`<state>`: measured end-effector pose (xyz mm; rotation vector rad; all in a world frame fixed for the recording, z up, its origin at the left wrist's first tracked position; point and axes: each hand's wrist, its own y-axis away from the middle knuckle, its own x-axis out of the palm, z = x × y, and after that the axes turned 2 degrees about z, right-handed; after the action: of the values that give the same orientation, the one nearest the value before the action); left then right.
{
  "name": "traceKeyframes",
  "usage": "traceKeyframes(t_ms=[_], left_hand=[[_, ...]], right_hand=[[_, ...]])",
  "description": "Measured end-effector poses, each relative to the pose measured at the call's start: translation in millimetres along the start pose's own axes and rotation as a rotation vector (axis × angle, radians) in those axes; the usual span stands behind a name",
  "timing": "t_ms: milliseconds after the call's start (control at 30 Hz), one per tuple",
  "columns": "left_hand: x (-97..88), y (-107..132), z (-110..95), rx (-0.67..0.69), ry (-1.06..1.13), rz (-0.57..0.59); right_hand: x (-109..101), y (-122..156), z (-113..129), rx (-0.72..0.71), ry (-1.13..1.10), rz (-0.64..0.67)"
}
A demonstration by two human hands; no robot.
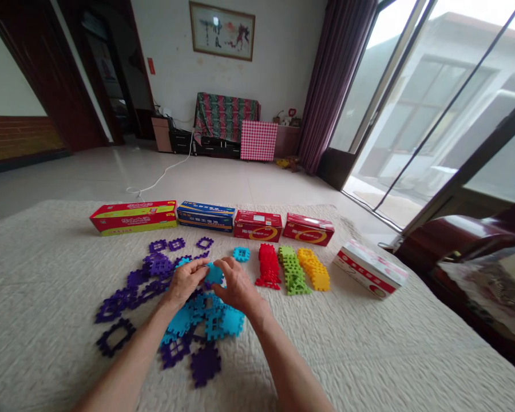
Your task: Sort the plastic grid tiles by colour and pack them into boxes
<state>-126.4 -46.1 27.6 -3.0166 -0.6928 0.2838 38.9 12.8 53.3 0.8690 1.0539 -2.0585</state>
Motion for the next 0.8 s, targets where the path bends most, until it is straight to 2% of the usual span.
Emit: traceKeyframes(t_ms=[100,200,300,433,633,800], left_hand=[[-0.2,3,-7,0.06,-0.123,-0.05],[-3.3,5,-12,0.077,-0.209,-0.125],[-8.1,4,-13,0.075,-0.201,-0.156],[-13.0,2,-12,0.08,-0.184,-0.188],[-17.5,1,-13,0.079,-0.163,-0.214],[-30.5,-2,-13,0.055,-0.175,-0.269]], right_hand=[[-11,-5,-15,0.017,0.058,-0.007],[-27,-16,-37,0.105,0.173,-0.029],[-39,-28,-58,0.218,0.324,0.039],[-38,-34,-75,0.235,0.429,0.106],[-28,-33,-81,0.228,0.435,0.083],[-24,-21,-68,0.126,0.291,-0.1]])
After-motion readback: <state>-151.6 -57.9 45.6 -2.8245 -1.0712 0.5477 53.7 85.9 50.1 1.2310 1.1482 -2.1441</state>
